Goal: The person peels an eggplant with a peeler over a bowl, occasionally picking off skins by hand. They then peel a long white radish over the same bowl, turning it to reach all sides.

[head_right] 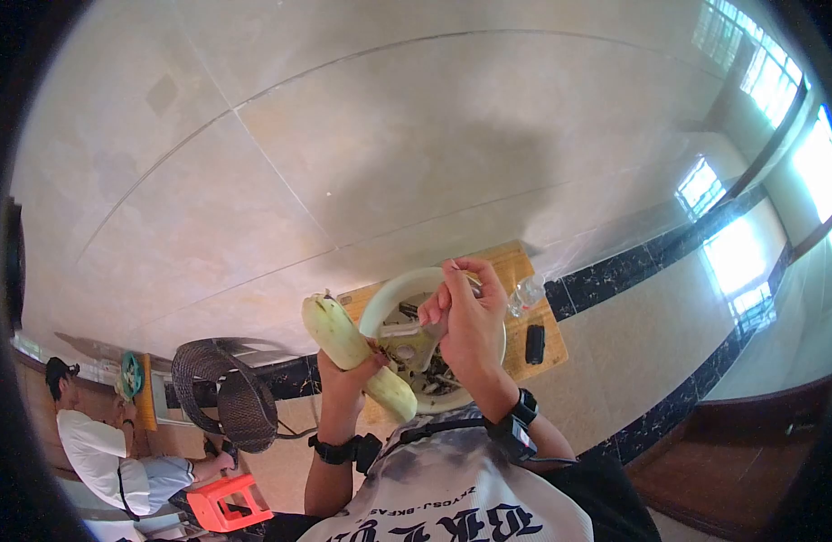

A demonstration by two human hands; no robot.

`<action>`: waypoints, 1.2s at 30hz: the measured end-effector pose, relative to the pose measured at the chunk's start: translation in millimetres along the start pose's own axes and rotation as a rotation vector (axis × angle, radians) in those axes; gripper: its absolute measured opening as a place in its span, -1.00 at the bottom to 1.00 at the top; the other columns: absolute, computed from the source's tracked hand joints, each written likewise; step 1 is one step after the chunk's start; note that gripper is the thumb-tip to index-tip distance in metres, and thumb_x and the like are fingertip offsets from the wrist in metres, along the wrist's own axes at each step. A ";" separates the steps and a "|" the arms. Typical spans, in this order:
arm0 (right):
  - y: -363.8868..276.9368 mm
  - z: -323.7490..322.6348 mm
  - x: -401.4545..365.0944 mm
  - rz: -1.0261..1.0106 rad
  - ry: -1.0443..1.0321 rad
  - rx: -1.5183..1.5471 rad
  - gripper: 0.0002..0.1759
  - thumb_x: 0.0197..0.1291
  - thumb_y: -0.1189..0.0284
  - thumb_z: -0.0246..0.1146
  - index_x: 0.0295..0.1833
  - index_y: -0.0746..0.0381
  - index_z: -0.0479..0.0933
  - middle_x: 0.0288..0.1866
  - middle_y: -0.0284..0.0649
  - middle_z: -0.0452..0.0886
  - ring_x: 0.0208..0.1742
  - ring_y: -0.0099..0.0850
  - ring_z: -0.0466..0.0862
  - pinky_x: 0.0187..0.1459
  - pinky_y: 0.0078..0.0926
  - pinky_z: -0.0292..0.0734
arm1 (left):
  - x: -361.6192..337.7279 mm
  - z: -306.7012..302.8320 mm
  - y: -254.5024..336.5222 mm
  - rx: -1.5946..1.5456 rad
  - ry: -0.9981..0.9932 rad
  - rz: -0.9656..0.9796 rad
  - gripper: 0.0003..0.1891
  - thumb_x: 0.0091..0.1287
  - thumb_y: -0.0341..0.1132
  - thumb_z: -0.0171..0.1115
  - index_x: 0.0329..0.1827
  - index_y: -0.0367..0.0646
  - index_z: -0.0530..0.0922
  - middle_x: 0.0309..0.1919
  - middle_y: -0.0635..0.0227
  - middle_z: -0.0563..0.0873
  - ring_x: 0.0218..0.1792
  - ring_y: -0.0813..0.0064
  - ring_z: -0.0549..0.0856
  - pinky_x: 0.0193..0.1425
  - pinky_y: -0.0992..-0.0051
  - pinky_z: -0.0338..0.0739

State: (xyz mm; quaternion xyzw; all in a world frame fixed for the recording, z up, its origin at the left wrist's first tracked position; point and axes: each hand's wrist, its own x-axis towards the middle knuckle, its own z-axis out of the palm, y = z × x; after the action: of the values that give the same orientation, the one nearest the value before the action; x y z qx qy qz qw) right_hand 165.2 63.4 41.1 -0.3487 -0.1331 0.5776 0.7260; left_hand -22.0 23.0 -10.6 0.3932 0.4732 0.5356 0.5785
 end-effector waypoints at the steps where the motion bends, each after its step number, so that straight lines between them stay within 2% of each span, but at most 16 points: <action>1: 0.1 0.1 0.2 0.010 0.003 0.000 -0.87 0.49 0.47 0.24 0.01 0.24 0.45 -0.55 -0.34 0.37 -0.60 -0.47 0.42 -0.51 -0.34 0.46 | 0.9 -0.8 -3.6 0.007 0.003 0.023 -0.68 0.05 -0.66 0.43 -0.10 -0.33 0.62 -0.28 0.24 0.77 -0.32 0.39 0.80 -0.14 0.41 0.73; 3: 0.5 0.5 0.3 0.033 0.005 0.009 -0.87 0.49 0.47 0.25 0.02 0.23 0.44 -0.55 -0.34 0.37 -0.60 -0.47 0.42 -0.51 -0.34 0.46 | 2.4 -2.4 -13.3 0.019 0.010 0.071 -0.66 0.05 -0.66 0.42 -0.08 -0.33 0.61 -0.27 0.24 0.76 -0.32 0.39 0.80 -0.15 0.41 0.73; 12: 4.6 -5.9 3.9 0.032 0.014 0.009 -0.85 0.48 0.46 0.26 0.01 0.23 0.43 -0.54 -0.35 0.38 -0.60 -0.47 0.43 -0.51 -0.34 0.47 | -3.1 -4.2 -2.2 0.087 -0.045 0.024 -0.67 0.06 -0.63 0.41 -0.08 -0.31 0.61 -0.26 0.23 0.77 -0.33 0.42 0.80 -0.16 0.42 0.72; 15: 2.6 -0.6 -1.3 0.008 -0.003 -0.018 -0.86 0.49 0.47 0.25 0.01 0.25 0.43 -0.55 -0.35 0.38 -0.61 -0.48 0.43 -0.51 -0.35 0.48 | -3.0 -0.7 -5.5 0.147 -0.006 0.073 -0.66 0.04 -0.61 0.40 -0.07 -0.33 0.61 -0.25 0.23 0.77 -0.30 0.43 0.79 -0.15 0.43 0.70; 18: 0.0 9.1 -11.3 -0.045 -0.049 -0.093 -0.87 0.52 0.48 0.21 0.00 0.28 0.41 -0.56 -0.34 0.38 -0.60 -0.50 0.44 -0.51 -0.40 0.49 | -4.5 8.0 -1.2 0.226 0.089 0.075 -0.57 0.02 -0.58 0.46 0.00 -0.30 0.60 -0.21 0.31 0.76 -0.20 0.51 0.76 -0.07 0.46 0.68; 23: 5.2 13.9 -32.4 -0.191 -0.194 -0.275 -0.91 0.53 0.52 0.18 0.02 0.24 0.41 -0.57 -0.34 0.40 -0.62 -0.51 0.44 -0.51 -0.41 0.48 | -1.5 7.4 -19.0 0.121 0.190 0.068 -0.54 -0.03 -0.55 0.44 0.01 -0.32 0.59 -0.19 0.31 0.75 -0.21 0.50 0.74 -0.07 0.45 0.66; 26: 8.3 14.3 -38.8 -0.235 -0.244 -0.285 -0.91 0.53 0.55 0.19 0.02 0.32 0.43 -0.53 -0.32 0.49 -0.57 -0.58 0.51 -0.50 -0.52 0.48 | -2.9 11.0 -23.3 0.054 0.239 0.061 -0.55 -0.02 -0.55 0.42 0.01 -0.32 0.58 -0.19 0.31 0.74 -0.21 0.50 0.73 -0.07 0.47 0.64; 30: 10.2 14.8 -43.0 -0.233 -0.235 -0.256 -0.91 0.52 0.56 0.19 0.02 0.32 0.44 -0.53 -0.33 0.50 -0.57 -0.60 0.51 -0.49 -0.53 0.47 | -5.3 20.3 -20.5 0.066 0.328 0.140 -0.57 -0.01 -0.56 0.40 0.00 -0.33 0.58 -0.18 0.31 0.74 -0.19 0.51 0.73 -0.06 0.48 0.63; 36: -3.1 16.5 -32.5 -0.175 -0.111 -0.160 -0.90 0.54 0.51 0.18 0.01 0.30 0.42 -0.56 -0.34 0.40 -0.60 -0.53 0.46 -0.50 -0.46 0.50 | -8.9 11.7 -6.8 0.114 0.197 0.070 -0.63 0.05 -0.57 0.41 -0.03 -0.31 0.60 -0.19 0.32 0.75 -0.19 0.53 0.74 -0.06 0.47 0.64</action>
State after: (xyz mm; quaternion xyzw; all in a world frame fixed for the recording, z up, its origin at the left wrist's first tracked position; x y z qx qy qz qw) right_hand 147.9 38.7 61.9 -0.3598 -0.2487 0.5181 0.7350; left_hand -8.8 14.0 -13.2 0.3873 0.5433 0.5638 0.4868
